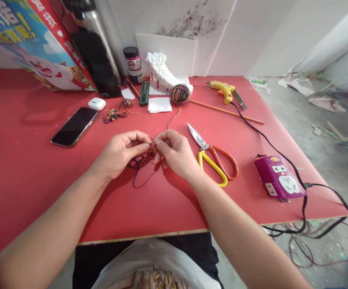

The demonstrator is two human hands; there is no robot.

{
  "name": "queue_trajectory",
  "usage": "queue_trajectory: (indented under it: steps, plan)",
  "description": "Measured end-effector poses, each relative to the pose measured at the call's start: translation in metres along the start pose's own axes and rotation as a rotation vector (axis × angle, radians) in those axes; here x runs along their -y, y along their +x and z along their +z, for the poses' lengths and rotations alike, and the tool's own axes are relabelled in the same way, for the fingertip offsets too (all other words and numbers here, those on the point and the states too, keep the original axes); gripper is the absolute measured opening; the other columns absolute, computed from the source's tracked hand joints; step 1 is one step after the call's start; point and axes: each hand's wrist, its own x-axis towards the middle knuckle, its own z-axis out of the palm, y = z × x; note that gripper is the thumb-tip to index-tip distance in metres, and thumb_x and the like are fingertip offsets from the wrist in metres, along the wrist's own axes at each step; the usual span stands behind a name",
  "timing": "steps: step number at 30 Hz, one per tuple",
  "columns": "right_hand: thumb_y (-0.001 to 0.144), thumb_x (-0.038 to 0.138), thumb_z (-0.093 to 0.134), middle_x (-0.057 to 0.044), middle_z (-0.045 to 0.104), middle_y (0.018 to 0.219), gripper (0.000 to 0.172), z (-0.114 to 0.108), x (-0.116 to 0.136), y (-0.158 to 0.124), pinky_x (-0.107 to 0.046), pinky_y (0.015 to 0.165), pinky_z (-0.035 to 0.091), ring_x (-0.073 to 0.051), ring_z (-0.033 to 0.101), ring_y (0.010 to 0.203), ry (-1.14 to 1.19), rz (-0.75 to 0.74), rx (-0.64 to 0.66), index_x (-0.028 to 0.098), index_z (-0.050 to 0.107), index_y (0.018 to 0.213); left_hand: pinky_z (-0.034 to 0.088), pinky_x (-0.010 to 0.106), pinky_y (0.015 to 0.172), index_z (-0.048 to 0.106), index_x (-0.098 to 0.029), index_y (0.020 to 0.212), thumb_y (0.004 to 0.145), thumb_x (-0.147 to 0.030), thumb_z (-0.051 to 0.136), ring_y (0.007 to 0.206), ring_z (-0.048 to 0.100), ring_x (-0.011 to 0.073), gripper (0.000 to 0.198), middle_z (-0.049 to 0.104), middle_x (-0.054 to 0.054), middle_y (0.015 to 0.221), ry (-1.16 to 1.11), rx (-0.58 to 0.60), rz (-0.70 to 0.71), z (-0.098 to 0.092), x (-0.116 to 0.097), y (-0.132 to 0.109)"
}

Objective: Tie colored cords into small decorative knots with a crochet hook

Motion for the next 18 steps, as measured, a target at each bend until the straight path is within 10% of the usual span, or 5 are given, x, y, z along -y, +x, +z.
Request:
queue_trajectory:
  steps: [18]
  plan:
    - [0.087,0.043,0.08,0.006,0.054,0.062,0.027,0.003,0.006,-0.003,-0.024,0.047,0.032,-0.008,0.043,0.052,-0.037,-0.163,-0.038,0.019,0.068,0.085,0.045,0.025,0.058,0.075,-0.014,0.082,0.067,-0.04,0.096,0.06,0.056,0.0097,0.037,0.068,0.002,0.072,-0.231,0.063,-0.057,-0.002,0.01,0.005]
